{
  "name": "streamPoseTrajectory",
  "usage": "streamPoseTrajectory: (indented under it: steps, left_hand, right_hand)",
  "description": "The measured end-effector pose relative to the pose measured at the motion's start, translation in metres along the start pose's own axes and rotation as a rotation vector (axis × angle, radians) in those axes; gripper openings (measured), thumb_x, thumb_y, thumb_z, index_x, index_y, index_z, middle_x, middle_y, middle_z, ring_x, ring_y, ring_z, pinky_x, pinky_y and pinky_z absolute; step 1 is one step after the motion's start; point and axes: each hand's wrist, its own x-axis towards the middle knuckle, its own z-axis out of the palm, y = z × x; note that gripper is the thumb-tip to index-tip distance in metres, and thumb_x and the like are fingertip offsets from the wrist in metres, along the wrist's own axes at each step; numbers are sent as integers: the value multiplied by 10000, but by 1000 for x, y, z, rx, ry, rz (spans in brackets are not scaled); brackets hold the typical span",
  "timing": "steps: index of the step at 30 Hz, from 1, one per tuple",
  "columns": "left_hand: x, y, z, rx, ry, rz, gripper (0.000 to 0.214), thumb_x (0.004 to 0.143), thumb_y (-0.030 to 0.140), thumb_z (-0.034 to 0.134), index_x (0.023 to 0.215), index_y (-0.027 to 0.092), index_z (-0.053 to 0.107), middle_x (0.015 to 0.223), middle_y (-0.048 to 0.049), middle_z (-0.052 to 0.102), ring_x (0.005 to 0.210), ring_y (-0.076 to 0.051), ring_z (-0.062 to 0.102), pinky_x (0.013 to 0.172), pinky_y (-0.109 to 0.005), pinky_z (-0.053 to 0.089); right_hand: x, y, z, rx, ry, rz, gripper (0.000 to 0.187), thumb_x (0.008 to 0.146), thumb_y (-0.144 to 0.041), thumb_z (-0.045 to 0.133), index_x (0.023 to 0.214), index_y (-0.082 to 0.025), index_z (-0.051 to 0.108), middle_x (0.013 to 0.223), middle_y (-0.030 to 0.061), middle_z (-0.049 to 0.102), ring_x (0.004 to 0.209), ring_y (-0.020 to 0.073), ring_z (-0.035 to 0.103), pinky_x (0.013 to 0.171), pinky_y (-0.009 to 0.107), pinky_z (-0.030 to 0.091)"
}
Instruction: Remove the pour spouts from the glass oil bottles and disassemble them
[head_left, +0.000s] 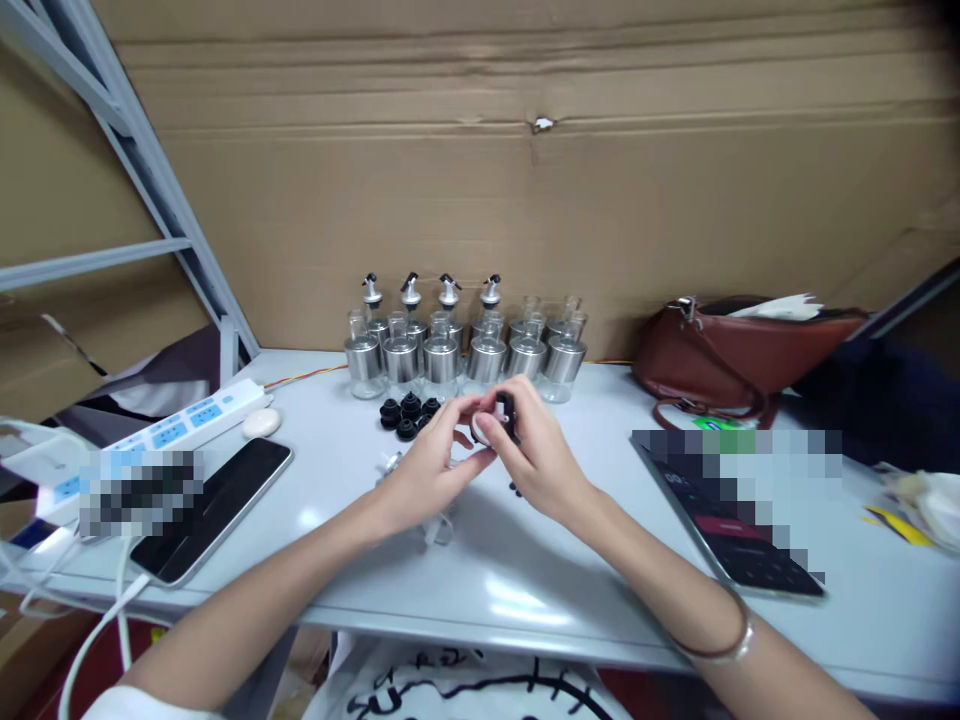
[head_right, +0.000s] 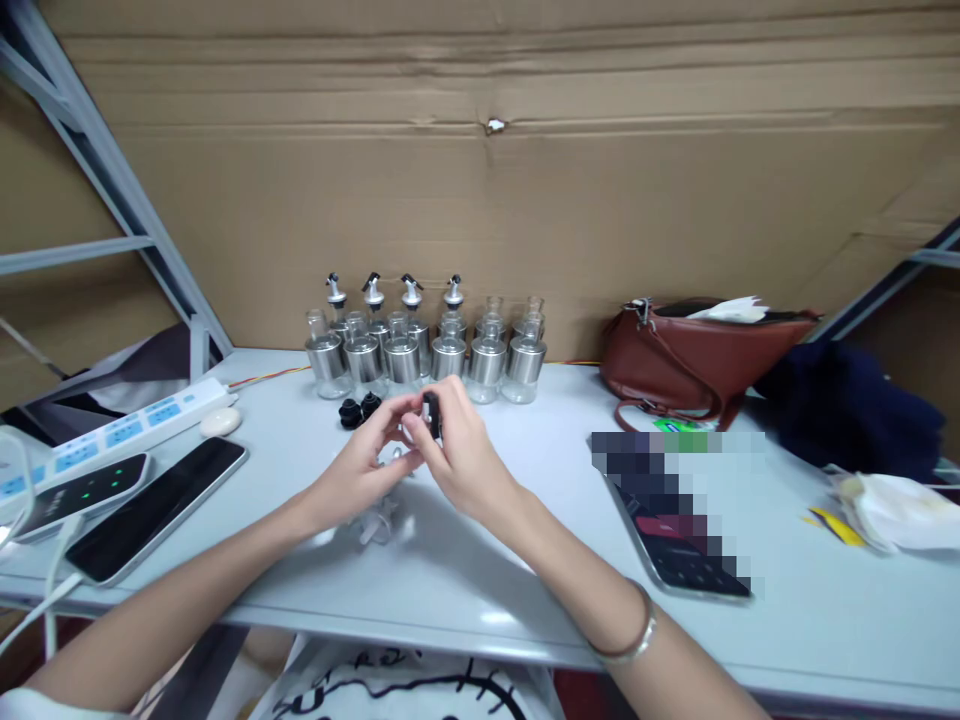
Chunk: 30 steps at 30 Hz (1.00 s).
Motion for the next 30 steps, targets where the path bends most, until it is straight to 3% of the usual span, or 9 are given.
streamPoseTrajectory:
  steps: [4, 10, 13, 17, 20, 25, 27, 30]
  left_hand:
    - [-1, -1, 2, 29, -46, 11, 322, 871, 239, 515, 1192, 231, 536, 1066, -46, 572, 975, -187, 526, 856, -313, 436]
    - [-3, 6, -6, -218, -200, -198, 337, 853, 280, 519, 1182, 213, 489, 786, 14, 479, 699, -113, 456, 665, -251, 394]
    - [-2, 10, -8, -217, -298, -236, 295, 783, 282, 627, 1021, 186, 480, 754, 40, 416, 639, -83, 386, 590, -224, 344]
    - [-1, 11, -3, -207, -349, -192, 295, 764, 372, 664, 858, 167, 474, 705, 48, 394, 594, -66, 330, 537, -206, 295]
    - [-1, 10, 0, -178, -397, -138, 274, 792, 378, 630, 769, 165, 459, 670, 51, 369, 578, -63, 304, 518, -205, 264]
    - [-3, 10, -1, -134, -411, -128, 257, 815, 391, 589, 780, 175, 454, 661, 53, 388, 561, -69, 312, 506, -207, 275]
    - [-4, 10, -1, -46, -415, -124, 258, 812, 395, 595, 819, 183, 449, 666, 53, 416, 561, -75, 342, 509, -210, 287]
    - [-5, 11, -2, 121, -416, -102, 282, 811, 406, 608, 876, 196, 431, 675, 49, 470, 569, -93, 406, 521, -215, 318]
  right_hand:
    - [-4, 11, -1, -150, 10, -211, 90, 914, -260, 518, 973, -197, 497, 777, 20, 517, 650, 140, 503, 590, 261, 450]
    - [-2, 20, -12, -277, 26, -411, 298, 909, -359, 518, 1132, -162, 492, 861, 74, 614, 655, 151, 565, 560, 264, 468]
    - [-1, 19, -15, -368, 19, -480, 324, 921, -419, 503, 1064, -131, 545, 781, 73, 624, 613, 148, 556, 529, 253, 427]
    - [-3, 14, -13, -455, 14, -548, 447, 972, -482, 332, 801, -169, 600, 640, 47, 583, 560, 146, 498, 542, 274, 369]
    - [-6, 11, -11, -469, 12, -539, 566, 998, -462, 198, 716, -181, 601, 587, 43, 548, 528, 145, 439, 538, 288, 324]
    - [-10, 11, -7, -386, 7, -525, 577, 1003, -449, 184, 690, -183, 590, 531, 20, 513, 468, 131, 386, 499, 291, 295]
    - [-12, 8, -5, -230, 65, -421, 535, 1008, -420, 193, 702, -188, 566, 531, 8, 520, 461, 121, 416, 488, 274, 318]
    - [-11, 3, -5, 34, 203, -106, 466, 1015, -357, 199, 718, -197, 521, 554, -11, 504, 465, 105, 443, 480, 241, 351]
